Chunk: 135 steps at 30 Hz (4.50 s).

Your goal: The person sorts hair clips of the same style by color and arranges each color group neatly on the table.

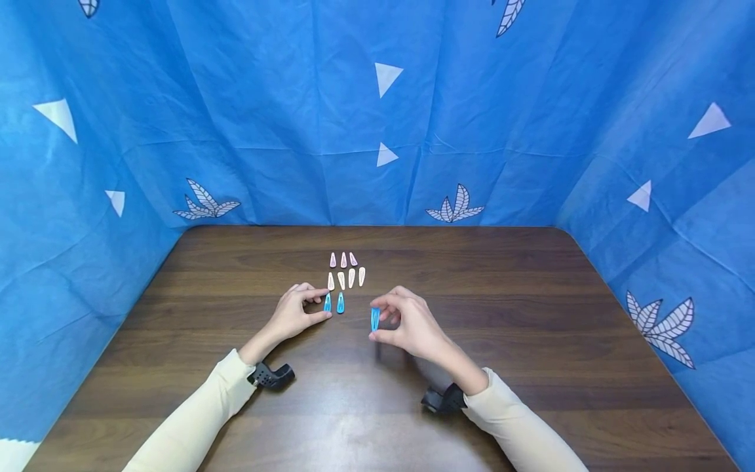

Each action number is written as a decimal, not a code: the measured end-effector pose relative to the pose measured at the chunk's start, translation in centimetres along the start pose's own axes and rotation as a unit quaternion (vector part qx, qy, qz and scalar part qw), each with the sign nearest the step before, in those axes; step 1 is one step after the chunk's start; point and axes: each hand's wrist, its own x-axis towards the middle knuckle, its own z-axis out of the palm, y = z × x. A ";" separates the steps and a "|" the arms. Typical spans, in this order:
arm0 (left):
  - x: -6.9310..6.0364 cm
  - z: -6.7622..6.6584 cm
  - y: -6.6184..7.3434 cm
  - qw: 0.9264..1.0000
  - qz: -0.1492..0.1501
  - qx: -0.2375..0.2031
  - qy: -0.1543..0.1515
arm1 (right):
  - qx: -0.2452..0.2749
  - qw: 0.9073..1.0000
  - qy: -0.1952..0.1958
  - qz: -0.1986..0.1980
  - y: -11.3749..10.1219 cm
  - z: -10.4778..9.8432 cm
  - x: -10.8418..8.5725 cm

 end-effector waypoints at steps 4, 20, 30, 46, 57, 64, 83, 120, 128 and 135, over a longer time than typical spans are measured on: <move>0.0 0.1 -0.1 1.000 0.001 -0.001 0.002 | 0.007 1.000 0.004 0.008 0.2 0.2 2.3; 0.1 0.0 -0.1 1.000 0.008 0.003 0.006 | 0.035 0.997 -0.036 0.059 2.2 3.1 7.5; 0.1 0.1 -0.2 1.000 0.008 0.002 0.006 | 0.014 0.994 -0.054 0.094 2.9 4.3 8.5; 0.1 -0.1 0.0 1.000 0.001 -0.002 0.001 | -0.010 0.993 -0.071 0.093 3.8 5.8 8.6; 0.2 0.0 -0.1 1.000 0.002 0.002 0.001 | -0.030 0.992 -0.080 0.090 4.0 6.1 8.5; 0.2 0.0 -0.1 1.000 0.005 0.003 0.004 | -0.033 0.992 -0.078 0.094 4.1 6.1 8.6; 0.1 0.0 0.0 1.000 -0.004 0.002 -0.001 | -0.028 0.993 -0.080 0.087 3.7 5.6 8.3; 0.1 0.0 -0.1 1.000 0.005 0.010 0.001 | -0.033 0.997 -0.024 0.061 6.0 -2.1 -5.1; 0.1 0.0 -0.2 1.000 -0.001 0.008 0.001 | -0.024 0.992 -0.029 0.123 6.3 -2.3 -6.2; 0.0 0.0 -0.2 1.000 0.002 0.006 -0.001 | -0.027 0.990 -0.020 0.135 6.5 -1.8 -6.2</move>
